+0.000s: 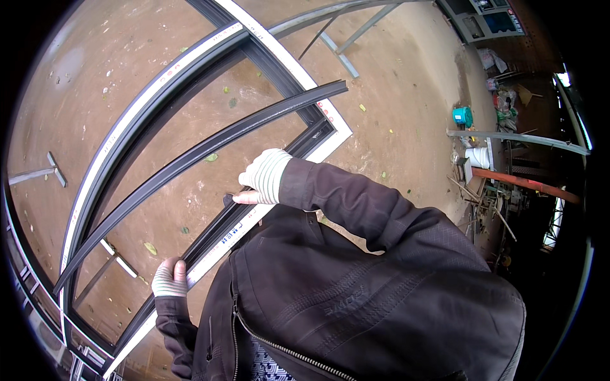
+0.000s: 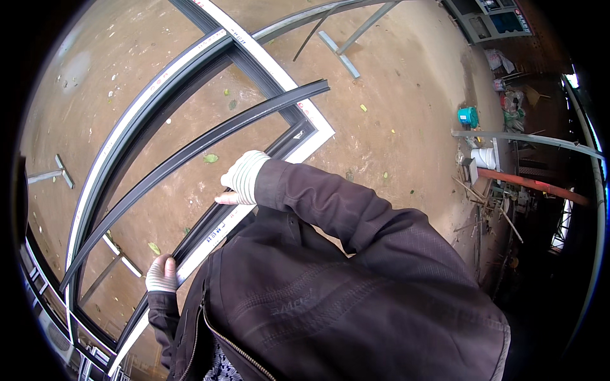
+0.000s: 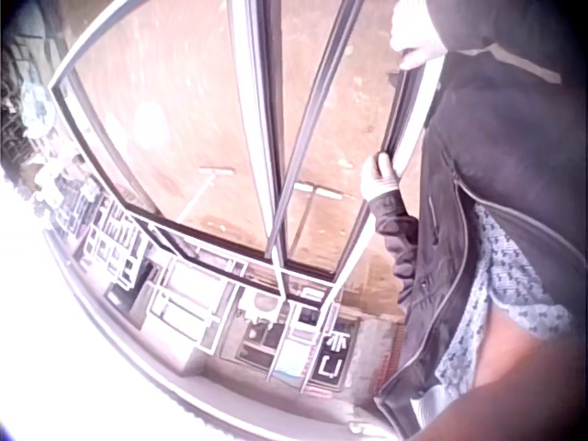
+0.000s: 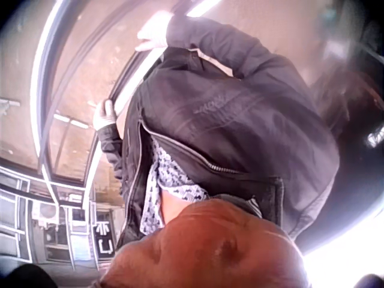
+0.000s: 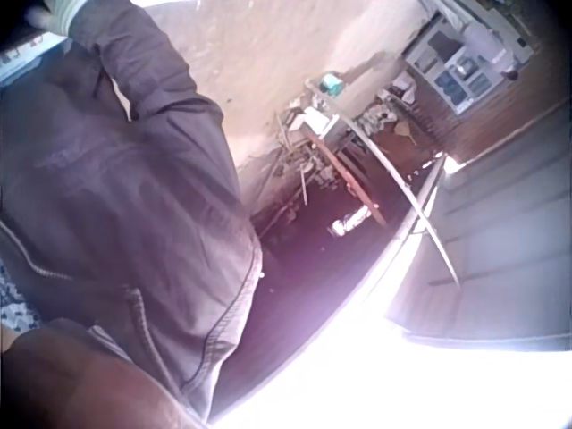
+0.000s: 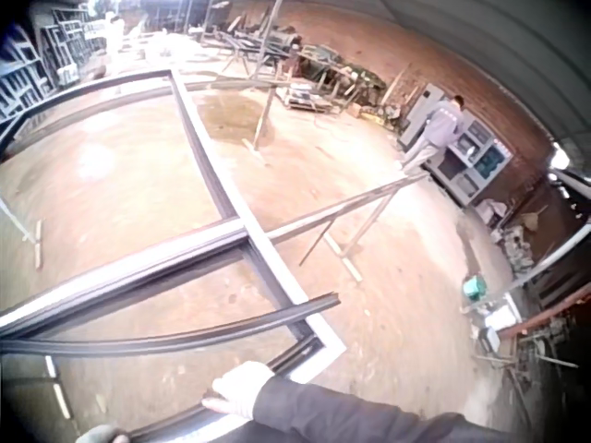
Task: The person uses a miter saw to cut a long black metal frame into shorter pieces. They position the frame, operate the saw, and then carry the cut pieces to a nearby window frame to check fit. The person repeats this process for multiple pieces.
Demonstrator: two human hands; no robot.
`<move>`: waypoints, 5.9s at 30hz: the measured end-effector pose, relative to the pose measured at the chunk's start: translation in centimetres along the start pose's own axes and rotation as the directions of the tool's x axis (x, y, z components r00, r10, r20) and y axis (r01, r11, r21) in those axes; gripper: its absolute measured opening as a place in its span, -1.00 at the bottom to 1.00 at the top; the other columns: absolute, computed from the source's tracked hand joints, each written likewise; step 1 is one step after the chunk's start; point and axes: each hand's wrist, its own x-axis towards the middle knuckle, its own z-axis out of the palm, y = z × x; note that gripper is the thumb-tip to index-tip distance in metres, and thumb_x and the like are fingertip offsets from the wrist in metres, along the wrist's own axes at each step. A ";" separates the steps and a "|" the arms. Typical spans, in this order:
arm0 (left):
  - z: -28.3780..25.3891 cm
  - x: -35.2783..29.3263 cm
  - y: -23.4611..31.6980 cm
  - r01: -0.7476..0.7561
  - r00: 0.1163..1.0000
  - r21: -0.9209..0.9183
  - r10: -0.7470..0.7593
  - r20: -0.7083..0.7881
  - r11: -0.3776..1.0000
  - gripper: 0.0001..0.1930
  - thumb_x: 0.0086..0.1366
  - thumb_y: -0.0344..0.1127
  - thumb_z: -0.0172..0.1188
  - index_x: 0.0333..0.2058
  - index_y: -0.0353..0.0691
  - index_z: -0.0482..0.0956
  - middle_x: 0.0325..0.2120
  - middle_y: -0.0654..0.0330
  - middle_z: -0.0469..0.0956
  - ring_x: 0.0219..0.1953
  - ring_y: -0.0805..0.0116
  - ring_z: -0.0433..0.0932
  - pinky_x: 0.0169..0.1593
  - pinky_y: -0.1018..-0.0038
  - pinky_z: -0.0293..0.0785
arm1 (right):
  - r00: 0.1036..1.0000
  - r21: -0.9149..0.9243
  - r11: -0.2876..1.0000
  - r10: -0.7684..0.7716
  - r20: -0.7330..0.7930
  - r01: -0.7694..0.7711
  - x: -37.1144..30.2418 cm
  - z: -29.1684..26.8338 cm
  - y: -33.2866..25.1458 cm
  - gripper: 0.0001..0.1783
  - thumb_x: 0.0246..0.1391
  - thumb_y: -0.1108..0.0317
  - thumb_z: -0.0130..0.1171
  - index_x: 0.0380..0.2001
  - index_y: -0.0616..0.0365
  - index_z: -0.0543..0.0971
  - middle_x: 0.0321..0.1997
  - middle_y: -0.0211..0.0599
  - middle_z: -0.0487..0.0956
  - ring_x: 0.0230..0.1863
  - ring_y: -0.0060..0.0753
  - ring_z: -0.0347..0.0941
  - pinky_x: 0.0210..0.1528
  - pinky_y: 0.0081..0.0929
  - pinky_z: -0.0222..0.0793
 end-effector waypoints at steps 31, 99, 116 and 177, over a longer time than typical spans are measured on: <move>0.8 -0.7 1.5 -0.212 0.977 0.504 0.177 0.117 0.837 -0.35 -0.11 -0.26 0.42 0.01 -0.33 0.44 -0.18 -0.12 0.51 -0.10 -0.16 0.49 0.05 0.04 0.45 | 0.988 -0.047 0.999 0.015 -0.155 -0.023 -2.9 1.0 -1.6 -0.47 0.30 -0.13 0.02 -0.23 0.14 0.66 -0.24 -0.11 0.65 -0.11 -0.05 0.58 -0.02 -0.11 0.40; 6.8 4.6 12.7 -0.261 0.961 0.523 0.170 0.217 0.811 -0.24 -0.14 -0.19 0.52 0.02 -0.38 0.38 -0.19 -0.11 0.47 -0.12 -0.13 0.47 0.01 0.05 0.41 | 0.978 -0.031 0.995 0.086 -0.191 -0.093 -4.2 0.0 6.3 -0.53 0.35 0.03 -0.07 -0.26 0.17 0.67 -0.26 -0.04 0.69 -0.17 0.00 0.62 -0.03 -0.04 0.44; 5.9 5.0 15.1 -0.192 0.966 0.551 0.057 0.252 0.812 -0.32 -0.07 -0.13 0.48 0.01 -0.31 0.46 -0.21 -0.09 0.52 -0.10 -0.07 0.52 0.02 0.16 0.48 | 0.975 -0.128 0.986 0.083 -0.204 -0.111 -4.2 0.1 5.2 -0.55 0.35 0.03 -0.08 -0.23 0.15 0.66 -0.25 -0.06 0.67 -0.15 -0.06 0.59 0.00 -0.08 0.40; -20.4 -15.9 -27.0 -0.102 0.994 0.285 0.085 0.072 0.953 -0.27 -0.01 0.35 0.43 -0.14 -0.24 0.63 -0.27 0.03 0.61 -0.13 0.02 0.62 -0.07 0.16 0.51 | 0.999 -0.260 0.965 0.032 -0.040 -0.041 12.7 10.6 -22.4 -0.39 0.41 0.07 -0.34 -0.40 0.27 0.60 -0.38 0.18 0.60 -0.25 0.30 0.55 -0.13 0.07 0.43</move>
